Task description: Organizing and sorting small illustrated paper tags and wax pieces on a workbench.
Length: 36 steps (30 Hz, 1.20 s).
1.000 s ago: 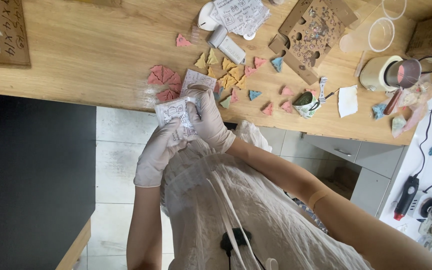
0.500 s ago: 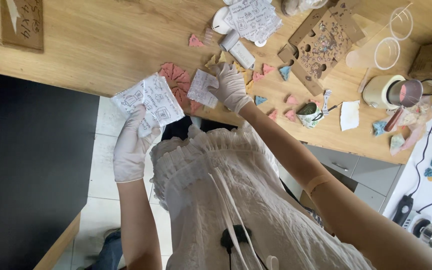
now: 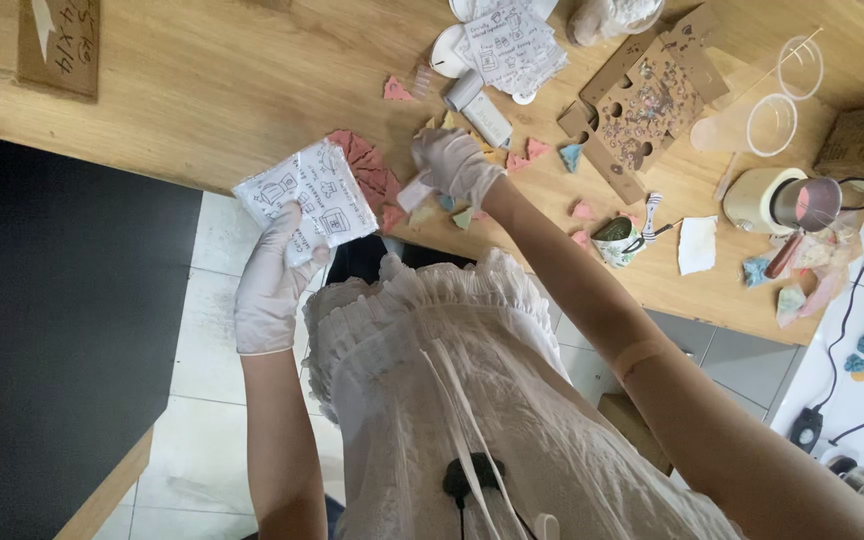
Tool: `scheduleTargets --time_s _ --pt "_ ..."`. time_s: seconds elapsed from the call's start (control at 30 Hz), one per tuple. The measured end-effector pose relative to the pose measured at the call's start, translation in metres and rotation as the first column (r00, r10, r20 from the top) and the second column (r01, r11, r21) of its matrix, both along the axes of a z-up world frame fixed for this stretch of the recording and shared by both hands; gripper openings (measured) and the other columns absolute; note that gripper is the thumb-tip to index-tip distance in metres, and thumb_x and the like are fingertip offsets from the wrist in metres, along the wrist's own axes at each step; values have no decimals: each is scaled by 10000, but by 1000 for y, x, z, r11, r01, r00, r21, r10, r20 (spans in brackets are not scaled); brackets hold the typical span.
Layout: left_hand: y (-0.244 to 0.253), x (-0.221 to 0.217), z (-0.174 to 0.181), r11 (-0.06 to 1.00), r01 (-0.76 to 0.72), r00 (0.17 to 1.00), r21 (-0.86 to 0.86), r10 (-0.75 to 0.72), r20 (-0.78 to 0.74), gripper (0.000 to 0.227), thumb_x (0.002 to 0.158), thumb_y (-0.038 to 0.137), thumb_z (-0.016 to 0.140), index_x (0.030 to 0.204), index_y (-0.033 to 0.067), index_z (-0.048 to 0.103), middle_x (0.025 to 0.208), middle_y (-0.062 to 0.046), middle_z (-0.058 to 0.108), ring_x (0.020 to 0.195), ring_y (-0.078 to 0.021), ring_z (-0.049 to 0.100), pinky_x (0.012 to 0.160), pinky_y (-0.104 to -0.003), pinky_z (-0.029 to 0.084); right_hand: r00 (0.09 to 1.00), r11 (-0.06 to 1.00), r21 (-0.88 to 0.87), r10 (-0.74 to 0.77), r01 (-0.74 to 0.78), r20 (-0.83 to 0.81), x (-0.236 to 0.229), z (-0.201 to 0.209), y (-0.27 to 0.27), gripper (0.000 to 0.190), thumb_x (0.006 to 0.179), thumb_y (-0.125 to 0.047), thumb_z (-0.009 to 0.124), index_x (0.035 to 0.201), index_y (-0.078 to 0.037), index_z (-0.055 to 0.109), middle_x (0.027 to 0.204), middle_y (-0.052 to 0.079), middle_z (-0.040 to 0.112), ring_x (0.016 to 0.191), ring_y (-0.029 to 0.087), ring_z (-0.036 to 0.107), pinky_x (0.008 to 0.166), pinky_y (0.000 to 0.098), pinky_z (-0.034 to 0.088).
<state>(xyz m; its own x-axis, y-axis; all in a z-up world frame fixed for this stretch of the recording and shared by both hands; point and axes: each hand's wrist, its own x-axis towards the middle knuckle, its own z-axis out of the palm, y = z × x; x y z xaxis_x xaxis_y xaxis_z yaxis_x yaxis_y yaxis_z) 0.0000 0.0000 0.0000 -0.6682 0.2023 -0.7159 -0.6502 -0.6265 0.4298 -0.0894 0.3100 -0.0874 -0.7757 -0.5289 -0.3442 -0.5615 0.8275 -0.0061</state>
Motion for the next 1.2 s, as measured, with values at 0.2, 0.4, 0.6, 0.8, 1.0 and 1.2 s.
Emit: scheduleTargets --time_s 0.2,0.4,0.6,0.8,1.0,1.2 --pt "-1 6 -27 996 11 1000 84 -9 -21 411 1010 262 681 1386 119 600 1254 -68 682 1053 -186 667 625 -263 537 652 485 -443 -467 754 598 17 91 58 314 851 -216 883 1039 -14 733 918 133 728 846 230 663 738 349 534" --pt "40 -10 -49 829 33 993 559 37 -113 488 1013 275 658 1460 120 541 1362 -94 656 1070 -187 645 588 -241 453 317 -450 -285 -4 846 948 51 130 66 340 861 -16 780 1186 44 701 1091 102 781 985 152 753 921 296 600" --pt "78 -37 -30 825 247 963 508 -149 -225 433 1039 289 681 1434 170 550 1347 -44 654 1093 -181 629 652 -300 454 556 -400 -687 -404 607 727 74 144 41 265 835 -10 807 1049 -61 659 1045 36 752 952 86 712 858 261 593" --pt "94 -46 -38 778 371 926 507 -269 -264 458 1028 318 702 1430 160 548 1338 -33 648 1117 -200 639 671 -323 469 695 146 -919 -699 365 165 93 199 15 197 871 -10 789 943 -45 609 1237 118 712 1161 228 693 987 331 526" --pt "97 -54 -26 729 404 908 552 -245 -341 483 1005 391 678 1421 183 546 1332 -45 662 1100 -233 655 592 -322 466 815 484 -837 -573 254 -83 110 209 14 211 895 -96 688 1104 -73 705 1313 157 672 1240 325 609 1092 411 434" --pt "100 -59 -32 664 510 852 546 -306 -424 523 1042 388 678 1464 105 553 1276 -101 702 987 -225 686 569 -303 441 478 -536 -721 -540 439 693 108 159 14 423 994 -66 685 1407 -52 594 1165 105 688 1036 187 633 943 339 536"
